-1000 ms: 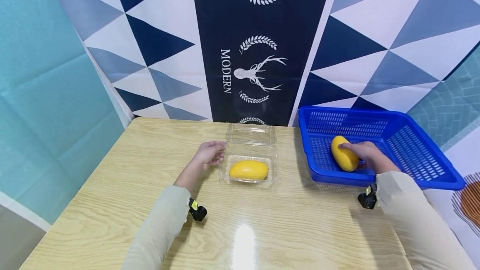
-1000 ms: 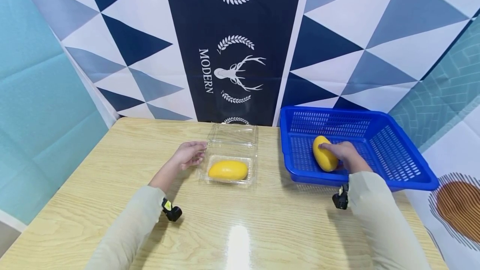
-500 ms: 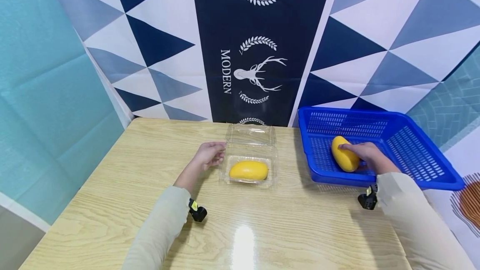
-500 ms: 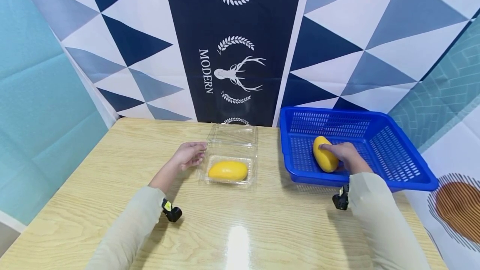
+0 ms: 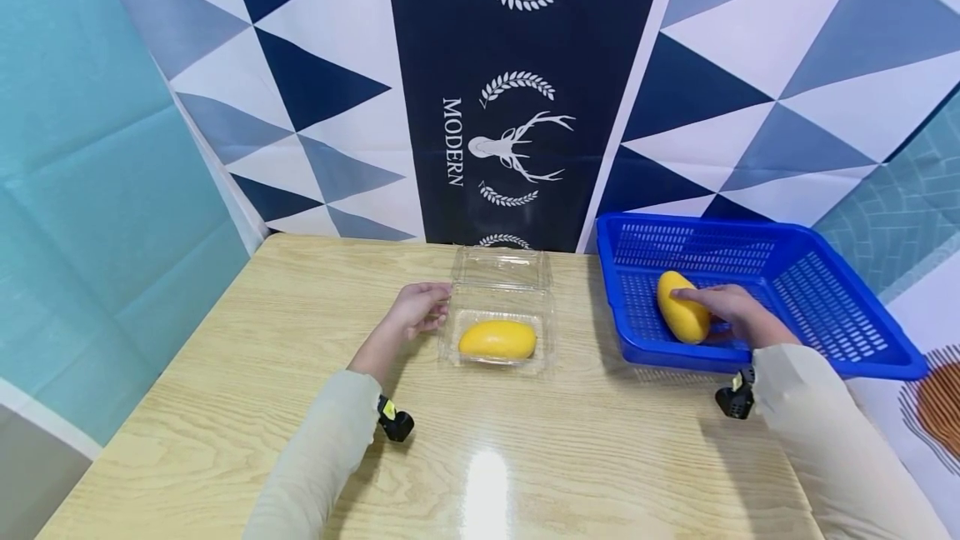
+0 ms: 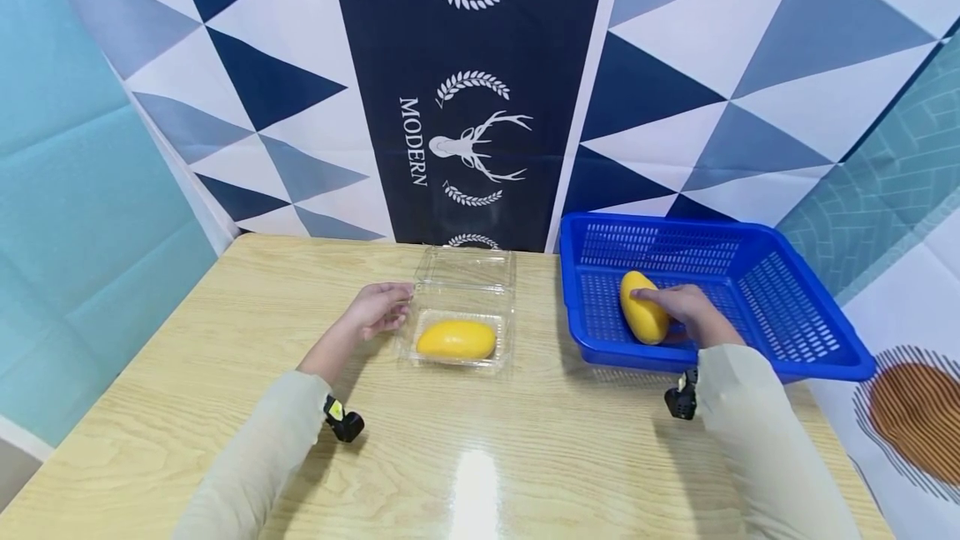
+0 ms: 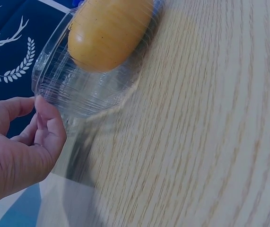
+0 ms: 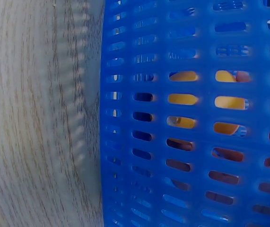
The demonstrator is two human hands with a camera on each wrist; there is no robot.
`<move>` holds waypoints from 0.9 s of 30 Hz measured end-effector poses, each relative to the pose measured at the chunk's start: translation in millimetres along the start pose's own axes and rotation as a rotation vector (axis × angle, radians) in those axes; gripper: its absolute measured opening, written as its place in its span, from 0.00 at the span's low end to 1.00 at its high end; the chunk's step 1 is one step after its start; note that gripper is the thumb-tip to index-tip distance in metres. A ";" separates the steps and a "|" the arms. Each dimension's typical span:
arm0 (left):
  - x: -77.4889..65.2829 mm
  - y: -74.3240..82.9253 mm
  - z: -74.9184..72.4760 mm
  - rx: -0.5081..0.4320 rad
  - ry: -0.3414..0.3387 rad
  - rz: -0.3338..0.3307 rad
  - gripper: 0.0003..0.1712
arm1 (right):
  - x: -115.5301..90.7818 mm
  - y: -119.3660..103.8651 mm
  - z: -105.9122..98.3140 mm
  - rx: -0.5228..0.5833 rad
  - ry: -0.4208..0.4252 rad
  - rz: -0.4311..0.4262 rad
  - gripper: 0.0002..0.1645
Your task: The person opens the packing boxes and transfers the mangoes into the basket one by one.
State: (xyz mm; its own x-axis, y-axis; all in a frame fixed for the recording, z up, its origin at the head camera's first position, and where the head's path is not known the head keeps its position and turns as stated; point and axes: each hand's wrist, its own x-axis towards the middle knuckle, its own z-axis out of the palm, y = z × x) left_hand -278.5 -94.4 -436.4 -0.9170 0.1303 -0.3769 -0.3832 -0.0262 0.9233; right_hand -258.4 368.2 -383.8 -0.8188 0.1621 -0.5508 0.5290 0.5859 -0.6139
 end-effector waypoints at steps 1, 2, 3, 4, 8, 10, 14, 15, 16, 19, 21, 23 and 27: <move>0.3 -0.2 -0.1 0.000 0.000 0.000 0.21 | 0.6 0.1 0.0 -0.007 -0.010 -0.004 0.68; 0.5 -0.4 -0.1 0.000 0.000 -0.001 0.21 | 1.3 0.3 0.3 -0.015 -0.020 -0.011 0.68; 0.7 -0.6 -0.3 0.000 0.000 -0.001 0.21 | 1.9 0.4 0.4 -0.021 -0.029 -0.015 0.68; 0.9 -0.8 -0.4 0.000 0.000 -0.003 0.21 | 2.7 0.6 0.5 -0.026 -0.037 -0.020 0.68; 1.5 -1.3 -0.9 -0.003 0.002 -0.004 0.21 | 2.3 0.3 0.9 -0.051 -0.072 -0.044 0.67; 1.8 -1.5 -1.1 -0.004 0.002 -0.002 0.21 | 0.7 -0.5 1.5 -0.060 -0.077 -0.052 0.67; 2.5 -1.9 -1.6 -0.008 0.000 0.000 0.21 | -1.1 -0.9 2.5 -0.081 -0.081 -0.071 0.67; 2.6 -2.0 -1.6 -0.007 -0.001 0.001 0.21 | -1.0 -0.9 2.6 -0.087 -0.082 -0.071 0.66; 2.7 -2.0 -1.5 -0.006 -0.002 0.001 0.21 | -0.9 -1.0 2.6 -0.091 -0.084 -0.070 0.67; 2.8 -2.1 -1.6 -0.003 -0.003 0.002 0.21 | -0.6 -2.0 2.1 -0.105 -0.097 -0.063 0.66; 2.7 -2.2 -1.6 0.001 -0.003 0.004 0.21 | -1.2 -3.1 1.8 -0.108 -0.105 -0.058 0.66; 2.7 -2.4 -1.6 -0.002 -0.003 0.002 0.21 | -1.9 -3.7 1.8 -0.108 -0.106 -0.059 0.66; 2.2 -2.0 -1.4 -0.003 -0.004 0.000 0.21 | -2.0 -3.7 1.6 -0.116 -0.123 -0.065 0.63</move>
State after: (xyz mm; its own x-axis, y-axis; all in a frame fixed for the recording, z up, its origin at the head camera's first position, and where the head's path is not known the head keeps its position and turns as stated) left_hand -279.9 -95.4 -439.2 -0.9167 0.1345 -0.3763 -0.3832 -0.0287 0.9232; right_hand -258.4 364.5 -381.3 -0.8133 0.0264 -0.5813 0.4404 0.6808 -0.5852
